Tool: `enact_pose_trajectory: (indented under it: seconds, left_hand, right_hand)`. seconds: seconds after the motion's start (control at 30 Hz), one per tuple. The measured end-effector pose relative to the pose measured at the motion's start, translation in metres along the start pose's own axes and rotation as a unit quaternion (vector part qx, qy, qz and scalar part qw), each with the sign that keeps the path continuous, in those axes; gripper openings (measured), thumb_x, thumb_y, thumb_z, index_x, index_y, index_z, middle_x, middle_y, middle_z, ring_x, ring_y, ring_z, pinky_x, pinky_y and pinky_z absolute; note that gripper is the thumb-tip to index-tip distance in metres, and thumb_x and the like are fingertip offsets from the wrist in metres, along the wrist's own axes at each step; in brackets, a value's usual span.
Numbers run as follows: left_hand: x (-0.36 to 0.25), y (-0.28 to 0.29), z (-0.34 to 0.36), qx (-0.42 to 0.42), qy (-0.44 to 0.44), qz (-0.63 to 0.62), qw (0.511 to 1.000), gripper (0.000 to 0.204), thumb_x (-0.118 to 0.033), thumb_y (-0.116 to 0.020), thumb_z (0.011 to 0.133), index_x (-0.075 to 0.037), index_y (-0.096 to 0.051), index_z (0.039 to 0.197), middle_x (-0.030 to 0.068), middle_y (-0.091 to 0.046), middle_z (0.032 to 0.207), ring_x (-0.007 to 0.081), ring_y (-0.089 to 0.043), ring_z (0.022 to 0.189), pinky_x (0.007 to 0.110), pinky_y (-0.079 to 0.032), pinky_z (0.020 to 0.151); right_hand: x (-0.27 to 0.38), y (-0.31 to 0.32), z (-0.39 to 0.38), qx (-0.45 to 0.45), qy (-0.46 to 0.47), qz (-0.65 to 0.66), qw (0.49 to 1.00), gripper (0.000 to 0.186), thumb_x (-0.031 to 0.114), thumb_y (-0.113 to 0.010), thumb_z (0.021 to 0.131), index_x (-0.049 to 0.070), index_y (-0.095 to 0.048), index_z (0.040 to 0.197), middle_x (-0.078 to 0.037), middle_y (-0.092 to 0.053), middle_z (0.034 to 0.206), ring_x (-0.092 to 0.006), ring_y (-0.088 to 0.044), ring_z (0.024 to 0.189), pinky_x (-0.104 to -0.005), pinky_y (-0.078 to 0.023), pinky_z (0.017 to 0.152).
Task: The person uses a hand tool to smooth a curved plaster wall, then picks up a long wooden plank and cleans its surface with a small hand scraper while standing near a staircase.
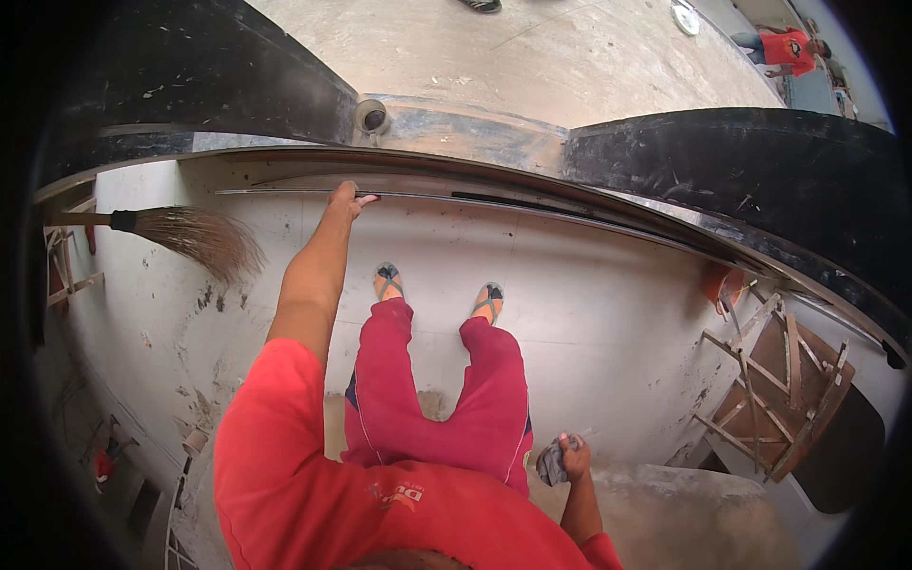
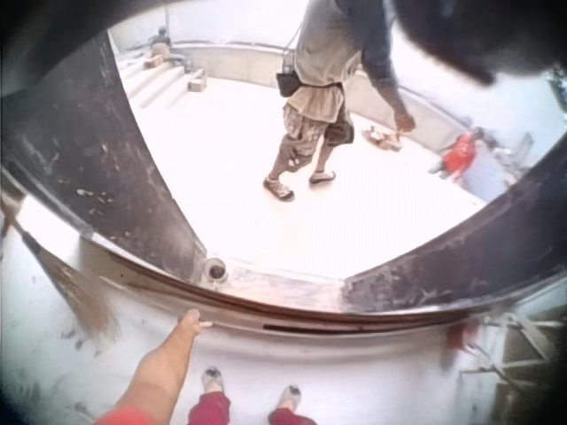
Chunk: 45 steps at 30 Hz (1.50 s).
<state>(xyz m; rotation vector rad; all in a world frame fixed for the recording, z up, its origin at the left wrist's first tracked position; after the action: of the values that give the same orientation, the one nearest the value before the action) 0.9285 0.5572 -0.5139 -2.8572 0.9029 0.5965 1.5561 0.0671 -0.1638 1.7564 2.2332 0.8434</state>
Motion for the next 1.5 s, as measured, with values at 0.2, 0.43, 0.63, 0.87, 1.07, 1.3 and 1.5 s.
enact_pose_trajectory:
  seconds: [0.2, 0.43, 0.63, 0.87, 1.07, 1.3, 1.5]
  left_hand:
    - [0.01, -0.023, 0.043, 0.028, -0.015, 0.032, 0.999, 0.056, 0.004, -0.049, 0.101, 0.013, -0.029, 0.153, 0.0303, -0.038, 0.155, 0.0503, -0.058, 0.126, 0.063, -0.064, 0.092]
    - [0.054, 0.005, -0.018, 0.104, 0.02, 0.162, 0.981, 0.052, -0.013, -0.046, 0.108, 0.011, -0.034, 0.152, 0.0361, -0.04, 0.154, 0.0473, -0.057, 0.133, 0.053, -0.061, 0.096]
    - [0.059, 0.147, -0.164, -0.046, -0.127, 0.424, 0.896, 0.032, -0.023, -0.056, 0.105, 0.006, -0.068, 0.101, 0.0177, -0.072, 0.092, 0.0258, -0.068, 0.073, 0.039, -0.058, 0.057]
    - [0.034, 0.363, -0.29, -0.158, -0.198, 0.509, 0.823, 0.039, -0.002, -0.059, 0.086, 0.004, -0.062, 0.125, 0.0217, -0.073, 0.1, 0.0275, -0.072, 0.078, 0.04, -0.059, 0.071]
    - [0.069, 0.472, -0.401, -0.186, -0.058, 0.215, 0.957, 0.027, 0.002, -0.054, 0.092, 0.007, -0.063, 0.117, 0.0185, -0.071, 0.101, 0.0271, -0.071, 0.082, 0.04, -0.059, 0.069]
    - [0.176, 0.553, -0.443, -0.161, 0.021, 0.341, 0.926, 0.028, 0.0, -0.058, 0.091, 0.008, -0.063, 0.118, 0.019, -0.072, 0.103, 0.0296, -0.073, 0.08, 0.039, -0.056, 0.065]
    - [0.192, 0.587, -0.429, -0.113, 0.067, 0.352, 0.927, 0.03, -0.003, -0.063, 0.091, 0.008, -0.062, 0.119, 0.0192, -0.072, 0.105, 0.0324, -0.076, 0.078, 0.038, -0.053, 0.06]
  right_hand:
    - [-0.073, -0.023, 0.008, 0.001, -0.044, 0.046, 0.998, 0.047, 0.043, -0.075, 0.096, -0.003, -0.071, 0.101, -0.005, -0.069, 0.085, -0.0129, -0.059, 0.08, -0.0323, -0.051, 0.072]
    - [-0.018, -0.03, 0.015, 0.029, -0.028, -0.036, 0.999, 0.042, 0.042, -0.078, 0.091, 0.0, -0.073, 0.096, -0.008, -0.07, 0.08, -0.0158, -0.061, 0.076, -0.036, -0.052, 0.071]
    - [0.025, 0.016, -0.022, 0.012, 0.001, -0.039, 0.999, 0.055, 0.052, -0.076, 0.089, 0.003, -0.076, 0.112, -0.017, -0.077, 0.102, -0.0274, -0.072, 0.096, -0.0406, -0.055, 0.088]
    - [0.115, 0.063, 0.017, 0.034, 0.144, -0.173, 0.974, 0.062, 0.056, -0.077, 0.085, 0.003, -0.076, 0.117, -0.027, -0.073, 0.119, -0.0415, -0.068, 0.117, -0.046, -0.054, 0.102]
    - [0.228, 0.029, 0.055, 0.036, 0.182, -0.281, 0.942, 0.075, 0.054, -0.079, 0.084, 0.001, -0.067, 0.135, -0.026, -0.068, 0.133, -0.0393, -0.065, 0.126, -0.0445, -0.052, 0.108]
    - [0.406, -0.058, -0.015, 0.006, 0.424, -0.229, 0.876, 0.047, 0.046, -0.078, 0.085, 0.006, -0.078, 0.109, -0.024, -0.075, 0.109, -0.0425, -0.072, 0.107, -0.0464, -0.057, 0.093]
    - [0.439, -0.121, -0.092, 0.049, 0.426, -0.252, 0.867, 0.045, 0.045, -0.077, 0.086, 0.006, -0.078, 0.109, -0.024, -0.074, 0.113, -0.0441, -0.07, 0.11, -0.0468, -0.055, 0.098]
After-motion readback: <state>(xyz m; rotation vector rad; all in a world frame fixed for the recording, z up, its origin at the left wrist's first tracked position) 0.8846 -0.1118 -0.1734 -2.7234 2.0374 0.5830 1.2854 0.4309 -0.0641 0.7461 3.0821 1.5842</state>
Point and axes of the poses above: each hand's wrist, its own z-axis towards the middle knuckle, its own y-axis out of the back of the hand, x = y × z, the point moved 8 cm from there along z, towards the middle knuckle
